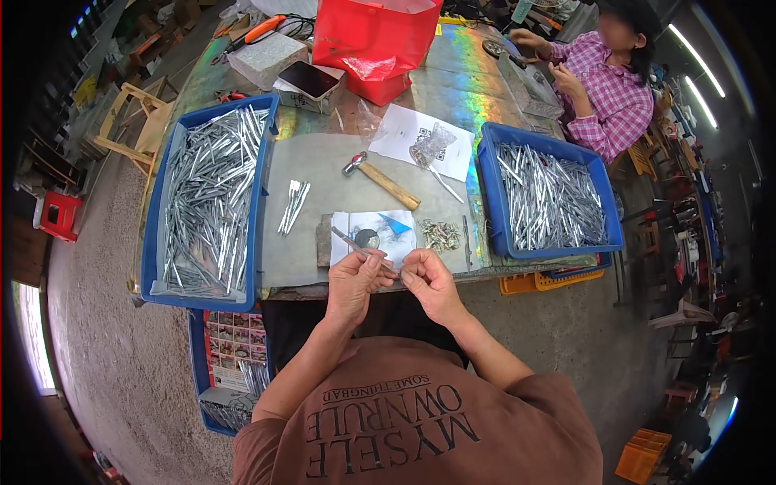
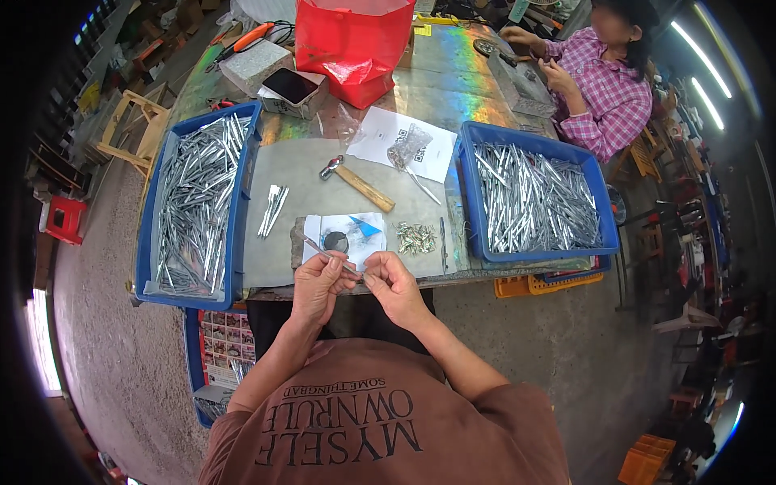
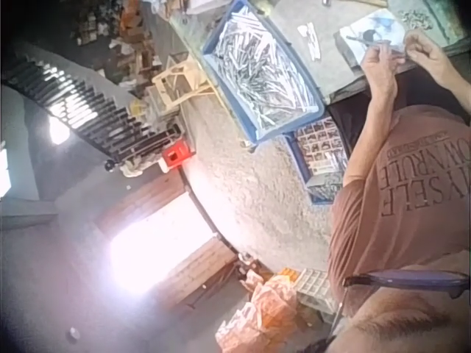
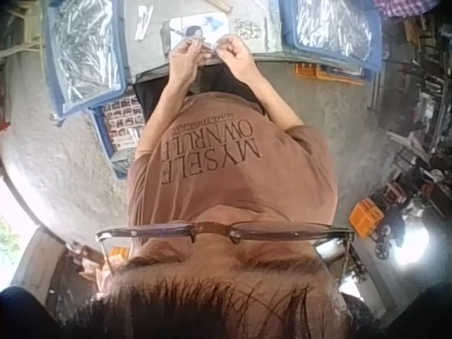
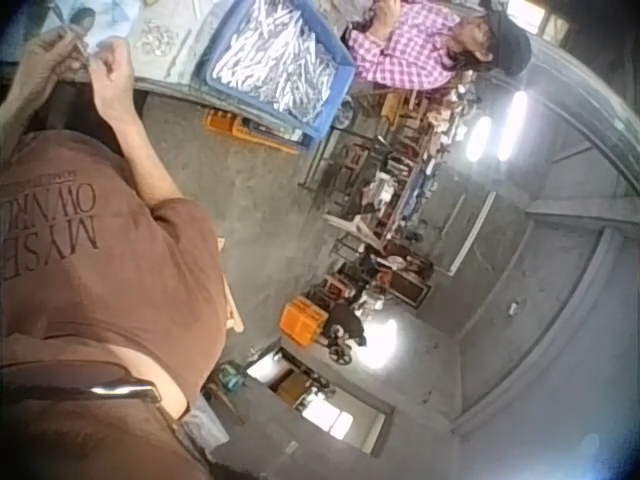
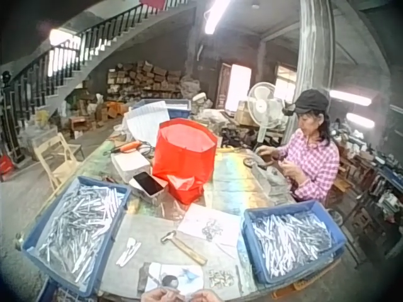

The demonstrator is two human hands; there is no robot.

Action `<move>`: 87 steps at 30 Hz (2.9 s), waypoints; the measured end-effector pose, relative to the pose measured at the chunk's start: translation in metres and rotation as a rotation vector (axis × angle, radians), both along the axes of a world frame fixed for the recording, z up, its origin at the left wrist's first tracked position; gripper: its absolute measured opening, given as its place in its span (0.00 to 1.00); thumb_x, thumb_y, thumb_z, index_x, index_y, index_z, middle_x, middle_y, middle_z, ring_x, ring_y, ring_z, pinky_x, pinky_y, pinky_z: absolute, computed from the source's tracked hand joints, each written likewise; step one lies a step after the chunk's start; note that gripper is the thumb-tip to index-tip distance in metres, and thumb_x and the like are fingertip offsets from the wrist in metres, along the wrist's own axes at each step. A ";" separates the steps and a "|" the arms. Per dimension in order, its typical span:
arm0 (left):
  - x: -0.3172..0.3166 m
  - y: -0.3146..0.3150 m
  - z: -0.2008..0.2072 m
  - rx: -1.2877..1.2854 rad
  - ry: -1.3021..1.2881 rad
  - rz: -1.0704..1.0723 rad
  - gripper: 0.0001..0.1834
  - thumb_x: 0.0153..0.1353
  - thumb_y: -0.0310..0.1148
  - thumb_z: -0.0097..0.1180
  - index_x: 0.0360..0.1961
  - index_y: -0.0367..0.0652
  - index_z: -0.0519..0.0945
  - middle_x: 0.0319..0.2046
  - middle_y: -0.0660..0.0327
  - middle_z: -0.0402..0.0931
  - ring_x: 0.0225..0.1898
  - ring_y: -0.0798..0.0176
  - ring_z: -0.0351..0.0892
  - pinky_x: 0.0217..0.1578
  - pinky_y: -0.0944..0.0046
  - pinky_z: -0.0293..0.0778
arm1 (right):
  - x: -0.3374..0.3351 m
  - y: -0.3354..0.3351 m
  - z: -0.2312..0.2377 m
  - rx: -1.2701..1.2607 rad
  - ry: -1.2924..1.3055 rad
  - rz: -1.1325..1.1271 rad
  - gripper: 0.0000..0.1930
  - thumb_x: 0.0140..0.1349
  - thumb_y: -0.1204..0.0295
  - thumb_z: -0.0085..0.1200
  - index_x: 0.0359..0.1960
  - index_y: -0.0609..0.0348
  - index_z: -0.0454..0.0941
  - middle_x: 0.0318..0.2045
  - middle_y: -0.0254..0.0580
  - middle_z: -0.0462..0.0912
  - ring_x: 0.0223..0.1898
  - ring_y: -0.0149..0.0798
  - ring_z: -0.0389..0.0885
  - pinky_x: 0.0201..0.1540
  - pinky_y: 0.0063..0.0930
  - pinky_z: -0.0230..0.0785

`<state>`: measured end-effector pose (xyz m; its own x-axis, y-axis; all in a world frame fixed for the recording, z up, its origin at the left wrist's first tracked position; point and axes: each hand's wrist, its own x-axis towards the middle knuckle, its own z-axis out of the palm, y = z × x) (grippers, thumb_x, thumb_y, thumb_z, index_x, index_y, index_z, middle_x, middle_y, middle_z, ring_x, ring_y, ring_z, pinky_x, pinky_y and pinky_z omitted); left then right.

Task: The person assembles metal components by joining metal strips with small fasteners by hand and hammering them over a small metal block using a hammer.

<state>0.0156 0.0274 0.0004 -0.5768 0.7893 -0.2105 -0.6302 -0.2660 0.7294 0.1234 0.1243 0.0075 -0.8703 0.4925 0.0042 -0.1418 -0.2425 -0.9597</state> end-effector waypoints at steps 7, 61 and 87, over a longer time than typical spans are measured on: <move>0.002 -0.001 0.000 0.014 -0.028 0.012 0.09 0.54 0.30 0.48 0.32 0.34 0.71 0.26 0.56 0.73 0.24 0.67 0.74 0.26 0.73 0.72 | 0.000 -0.001 -0.001 0.050 -0.021 0.021 0.08 0.55 0.79 0.42 0.37 0.60 0.61 0.23 0.28 0.67 0.25 0.18 0.62 0.26 0.11 0.54; -0.031 0.014 -0.015 -0.253 0.646 0.304 0.05 0.51 0.22 0.49 0.21 0.33 0.72 0.26 0.62 0.72 0.23 0.74 0.70 0.19 0.77 0.67 | 0.008 -0.003 -0.017 -0.058 -0.064 -0.175 0.05 0.56 0.77 0.40 0.35 0.62 0.63 0.20 0.37 0.71 0.21 0.25 0.65 0.24 0.15 0.59; -0.036 0.015 -0.005 -0.191 1.434 0.275 0.05 0.42 0.20 0.53 0.24 0.37 0.71 0.18 0.56 0.68 0.20 0.55 0.68 0.21 0.64 0.64 | -0.124 0.116 -0.027 1.155 -0.676 0.064 0.12 0.42 0.69 0.51 0.28 0.62 0.67 0.22 0.52 0.73 0.28 0.48 0.73 0.32 0.38 0.64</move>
